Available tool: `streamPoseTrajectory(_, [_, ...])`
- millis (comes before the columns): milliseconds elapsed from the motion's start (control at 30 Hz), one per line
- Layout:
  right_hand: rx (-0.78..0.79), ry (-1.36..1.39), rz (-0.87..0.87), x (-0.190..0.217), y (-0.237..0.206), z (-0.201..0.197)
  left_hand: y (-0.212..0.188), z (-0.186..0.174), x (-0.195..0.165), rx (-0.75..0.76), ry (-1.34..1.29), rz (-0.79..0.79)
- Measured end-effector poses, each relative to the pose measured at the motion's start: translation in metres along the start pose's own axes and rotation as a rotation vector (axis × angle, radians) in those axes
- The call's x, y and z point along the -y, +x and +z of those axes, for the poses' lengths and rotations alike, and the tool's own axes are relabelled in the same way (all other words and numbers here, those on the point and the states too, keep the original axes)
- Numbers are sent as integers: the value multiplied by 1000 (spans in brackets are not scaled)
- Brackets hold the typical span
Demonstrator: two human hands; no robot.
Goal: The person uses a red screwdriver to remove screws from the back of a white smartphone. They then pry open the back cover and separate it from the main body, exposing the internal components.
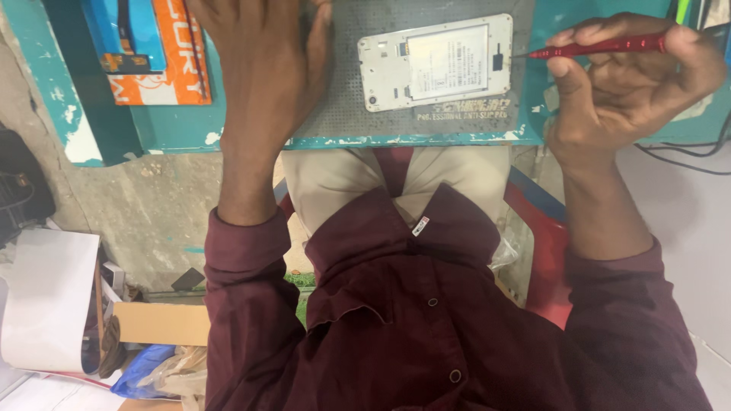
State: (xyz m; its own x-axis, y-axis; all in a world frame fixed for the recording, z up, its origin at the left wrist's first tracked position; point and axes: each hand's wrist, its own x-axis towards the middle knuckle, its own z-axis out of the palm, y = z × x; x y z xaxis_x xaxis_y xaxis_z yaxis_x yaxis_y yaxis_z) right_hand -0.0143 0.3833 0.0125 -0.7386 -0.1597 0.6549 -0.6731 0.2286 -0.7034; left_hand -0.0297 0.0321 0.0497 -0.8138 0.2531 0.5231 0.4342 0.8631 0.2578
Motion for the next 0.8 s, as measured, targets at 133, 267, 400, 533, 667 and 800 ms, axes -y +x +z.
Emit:
streamPoseTrajectory(133, [-33, -35, 43, 1, -8, 4, -19, 4, 14, 45, -8, -48])
streamPoseTrajectory(267, [-69, -33, 67, -2, -13, 8, -30, 14, 22, 57, -40, -61])
streamPoseTrajectory(400, [-85, -34, 49, -6, -14, 11, -34, 22, 29, 33, -15, -71])
streamPoseTrajectory(533, [-91, -19, 48, -12, -14, 12, -39, 23, 35, 15, 21, -79])
streamPoseTrajectory(667, [-124, 18, 116, -15, -19, 11, -38, 23, 41, 21, 27, -89])
streamPoseTrajectory(800, [-160, 69, 228, -15, -26, 10, -35, 20, 42, 8, 54, -115])
